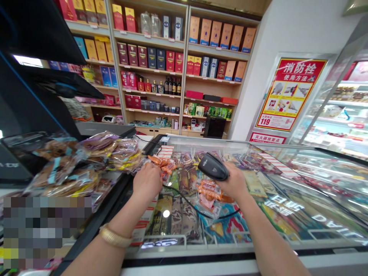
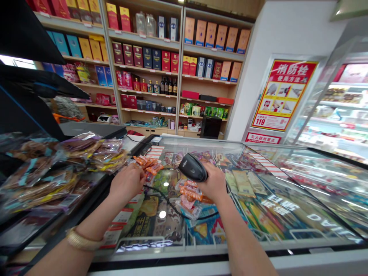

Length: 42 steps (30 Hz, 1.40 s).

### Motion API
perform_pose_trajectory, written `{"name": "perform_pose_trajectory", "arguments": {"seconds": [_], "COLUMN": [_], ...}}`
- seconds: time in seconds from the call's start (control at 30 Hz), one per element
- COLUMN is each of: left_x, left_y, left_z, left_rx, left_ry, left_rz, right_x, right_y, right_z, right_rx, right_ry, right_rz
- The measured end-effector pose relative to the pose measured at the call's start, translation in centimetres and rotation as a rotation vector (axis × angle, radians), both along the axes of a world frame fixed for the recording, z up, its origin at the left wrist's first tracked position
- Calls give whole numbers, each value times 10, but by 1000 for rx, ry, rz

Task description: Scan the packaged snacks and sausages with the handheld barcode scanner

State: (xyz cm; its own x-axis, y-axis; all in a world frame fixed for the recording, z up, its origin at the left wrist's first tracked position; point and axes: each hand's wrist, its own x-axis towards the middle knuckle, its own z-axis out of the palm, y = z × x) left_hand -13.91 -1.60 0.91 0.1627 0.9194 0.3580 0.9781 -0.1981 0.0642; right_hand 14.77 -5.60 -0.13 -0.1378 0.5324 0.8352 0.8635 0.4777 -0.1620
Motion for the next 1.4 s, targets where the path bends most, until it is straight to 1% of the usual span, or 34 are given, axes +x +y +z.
{"name": "perform_pose_trajectory", "arguments": {"seconds": [0.07,0.13,0.2,0.27,0.33,0.4,0.47,0.53,0.63,0.73,0.83,1.2,1.3,1.4], "left_x": [-1,-1,1,3,6,10,15,20,27,30,32,35,35,35], "left_y": [1,4,7,10,12,12,10,7,2,-1,-2,-7,-7,-7], "left_z": [1,2,3,4,4,3,2,0,-2,-4,-4,-2,-2,-1], "left_rx": [45,106,156,174,123,18,-100,-182,-236,-261,-274,-302,-298,-297], "left_ry": [-84,-264,-564,-928,-1273,-1547,-1728,-1828,-1887,-1866,-1831,-1745,-1748,-1755], "left_rz": [-3,-20,-67,-126,-179,-238,-306,-377,-447,-480,-486,-475,-477,-489], "right_x": [0,-1,0,0,0,0,-2,-4,-7,-10,-12,-13,-13,-11], "right_y": [0,-1,-1,-1,-1,-1,-2,-3,-5,-7,-8,-8,-8,-6], "right_z": [1,1,2,1,1,1,1,2,4,5,5,6,5,4], "right_rx": [4,2,-3,-3,-3,-13,-32,-53,-104,-172,-206,-212,-216,-172], "right_ry": [-9,-7,1,4,2,-5,-9,-15,-38,-73,-89,-102,-92,-46], "right_rz": [5,1,-7,-11,-12,-11,4,33,65,46,13,10,17,41]}}
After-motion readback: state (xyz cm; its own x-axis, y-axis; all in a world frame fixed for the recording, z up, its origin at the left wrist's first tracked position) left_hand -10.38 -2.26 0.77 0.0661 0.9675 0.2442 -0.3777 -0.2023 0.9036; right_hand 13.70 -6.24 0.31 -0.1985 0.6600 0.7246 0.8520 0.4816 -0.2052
